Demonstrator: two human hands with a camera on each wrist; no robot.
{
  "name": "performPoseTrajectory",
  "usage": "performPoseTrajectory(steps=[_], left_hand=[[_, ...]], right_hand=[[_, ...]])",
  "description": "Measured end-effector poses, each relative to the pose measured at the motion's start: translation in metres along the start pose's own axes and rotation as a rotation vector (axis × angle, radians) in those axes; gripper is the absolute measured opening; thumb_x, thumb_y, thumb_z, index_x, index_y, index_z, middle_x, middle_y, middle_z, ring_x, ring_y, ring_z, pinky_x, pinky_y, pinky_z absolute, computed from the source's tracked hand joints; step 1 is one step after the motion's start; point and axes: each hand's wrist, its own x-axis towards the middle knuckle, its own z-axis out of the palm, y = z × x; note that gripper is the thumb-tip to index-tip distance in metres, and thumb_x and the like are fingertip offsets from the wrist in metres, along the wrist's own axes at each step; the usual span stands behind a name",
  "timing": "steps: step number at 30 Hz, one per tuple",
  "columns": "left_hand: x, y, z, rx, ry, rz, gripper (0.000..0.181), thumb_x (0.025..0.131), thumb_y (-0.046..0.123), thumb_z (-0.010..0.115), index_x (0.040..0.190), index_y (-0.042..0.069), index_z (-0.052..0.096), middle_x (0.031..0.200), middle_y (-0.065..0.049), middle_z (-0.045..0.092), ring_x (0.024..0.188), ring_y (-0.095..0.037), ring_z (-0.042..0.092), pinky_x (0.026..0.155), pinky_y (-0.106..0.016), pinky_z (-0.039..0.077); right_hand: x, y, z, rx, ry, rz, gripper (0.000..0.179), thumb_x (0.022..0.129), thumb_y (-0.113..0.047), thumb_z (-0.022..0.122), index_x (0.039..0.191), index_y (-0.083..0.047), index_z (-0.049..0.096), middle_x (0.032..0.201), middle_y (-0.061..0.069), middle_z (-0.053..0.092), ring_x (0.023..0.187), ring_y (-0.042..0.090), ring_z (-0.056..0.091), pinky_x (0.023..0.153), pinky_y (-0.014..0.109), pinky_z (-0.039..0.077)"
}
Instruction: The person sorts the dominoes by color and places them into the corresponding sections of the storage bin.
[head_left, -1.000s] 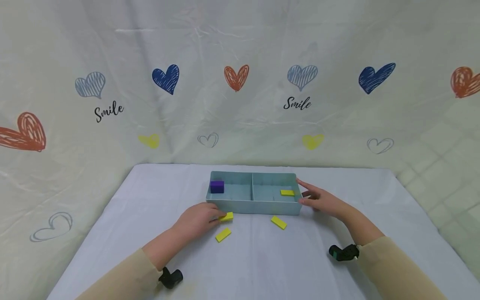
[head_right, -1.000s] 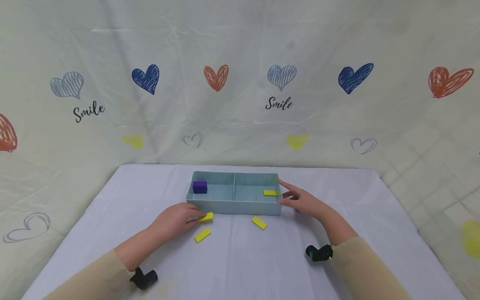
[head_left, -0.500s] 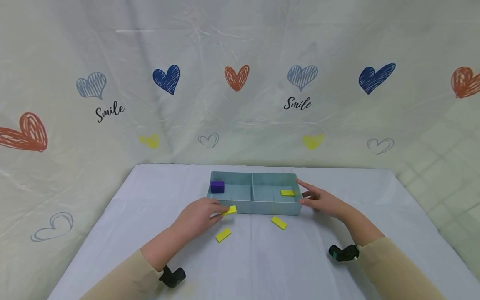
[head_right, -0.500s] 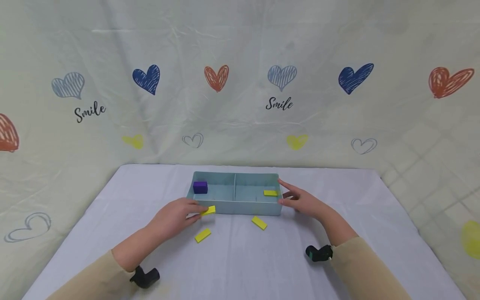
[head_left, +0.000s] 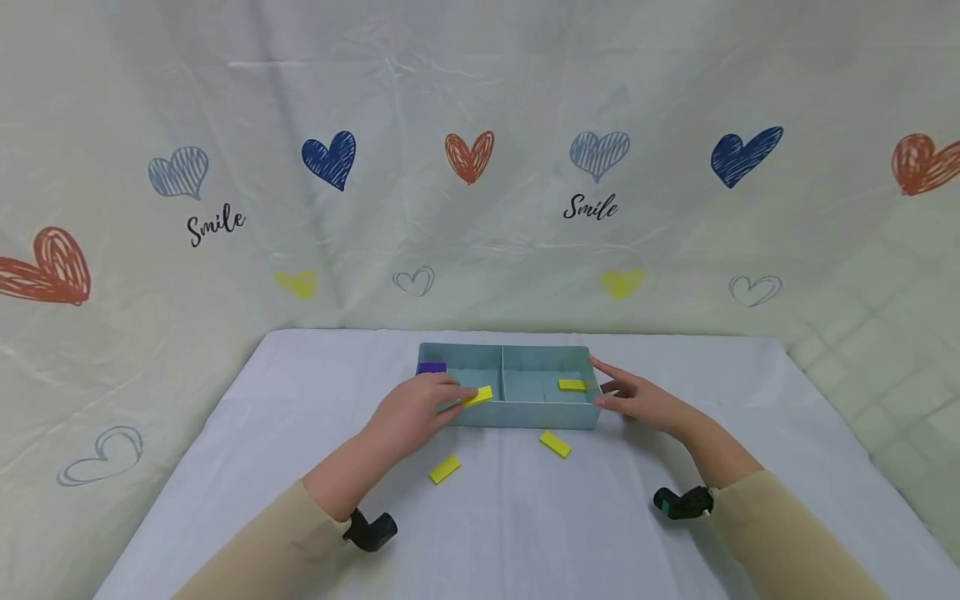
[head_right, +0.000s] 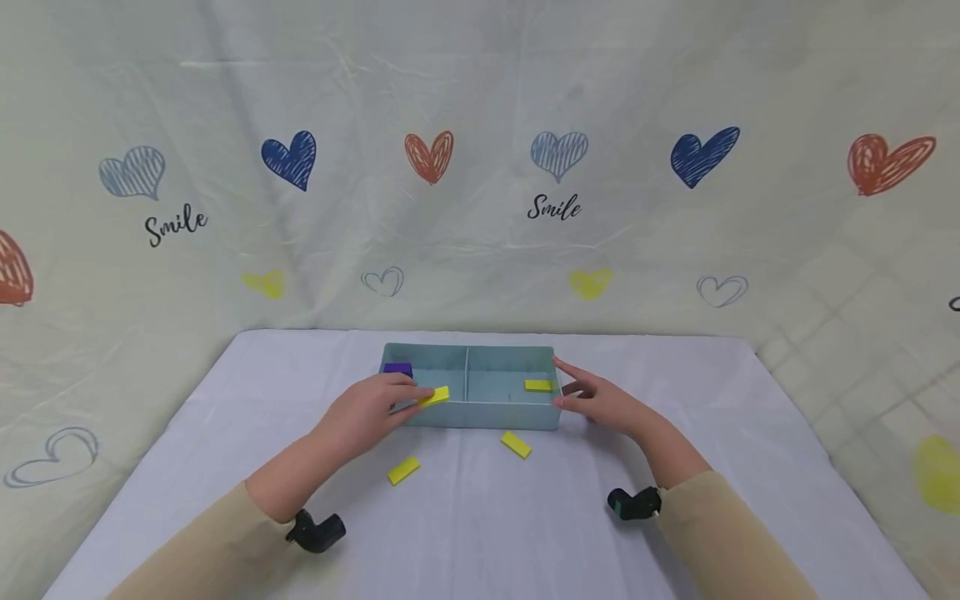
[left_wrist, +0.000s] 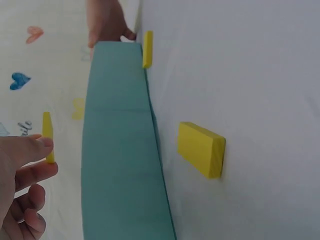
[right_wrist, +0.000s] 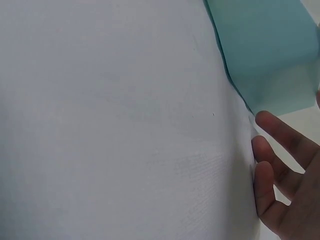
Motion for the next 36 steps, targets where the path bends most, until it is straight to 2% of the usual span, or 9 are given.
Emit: performPoseTrajectory(steps=[9, 17, 20, 24, 32, 36], left_hand=[[0.028, 0.016, 0.008, -0.048, -0.010, 0.009, 0.031, 0.094, 0.024, 0.070, 0.125, 0.030, 0.071, 0.114, 0.009, 0.069, 0.107, -0.010, 0.065, 0.086, -0.026, 0.054], [0.059, 0.027, 0.018, -0.092, -0.054, 0.025, 0.033, 0.096, 0.027, 0.068, 0.128, 0.032, 0.069, 0.113, 0.008, 0.068, 0.101, -0.012, 0.065, 0.080, -0.023, 0.054], [0.071, 0.031, 0.024, -0.109, -0.079, 0.039, 0.032, 0.096, 0.028, 0.067, 0.128, 0.033, 0.068, 0.116, 0.009, 0.067, 0.103, -0.012, 0.064, 0.081, -0.024, 0.054], [0.087, 0.036, 0.033, -0.088, -0.118, 0.044, 0.032, 0.097, 0.028, 0.066, 0.128, 0.034, 0.068, 0.119, 0.010, 0.066, 0.107, -0.011, 0.063, 0.085, -0.026, 0.053], [0.116, 0.046, 0.048, -0.079, -0.194, 0.040, 0.033, 0.096, 0.027, 0.067, 0.128, 0.033, 0.068, 0.120, 0.012, 0.067, 0.112, -0.011, 0.061, 0.093, -0.029, 0.051], [0.128, 0.052, 0.055, -0.055, -0.239, 0.035, 0.032, 0.097, 0.026, 0.066, 0.128, 0.032, 0.068, 0.121, 0.013, 0.067, 0.114, -0.009, 0.060, 0.093, -0.028, 0.050]], right_hand=[[-0.003, -0.003, 0.000, 0.007, 0.003, -0.002, 0.082, 0.095, -0.043, 0.064, 0.160, -0.031, 0.015, 0.147, 0.029, 0.040, 0.123, 0.039, 0.050, 0.086, 0.042, 0.052], [-0.002, -0.004, 0.000, 0.015, 0.002, 0.005, 0.082, 0.095, -0.045, 0.064, 0.160, -0.033, 0.015, 0.147, 0.028, 0.040, 0.124, 0.039, 0.050, 0.088, 0.044, 0.051], [-0.001, -0.002, 0.000, 0.018, 0.003, 0.004, 0.082, 0.095, -0.044, 0.064, 0.160, -0.032, 0.015, 0.146, 0.028, 0.041, 0.122, 0.037, 0.051, 0.086, 0.041, 0.051], [-0.001, -0.002, 0.000, 0.018, -0.002, 0.002, 0.081, 0.096, -0.044, 0.063, 0.160, -0.031, 0.016, 0.146, 0.027, 0.042, 0.121, 0.037, 0.052, 0.085, 0.039, 0.051], [-0.002, -0.003, -0.002, 0.024, -0.009, -0.005, 0.081, 0.096, -0.042, 0.063, 0.160, -0.031, 0.015, 0.146, 0.028, 0.041, 0.124, 0.040, 0.050, 0.090, 0.046, 0.051], [-0.002, -0.002, -0.002, 0.035, -0.012, -0.007, 0.080, 0.096, -0.042, 0.063, 0.160, -0.032, 0.016, 0.147, 0.027, 0.042, 0.125, 0.039, 0.050, 0.090, 0.045, 0.051]])
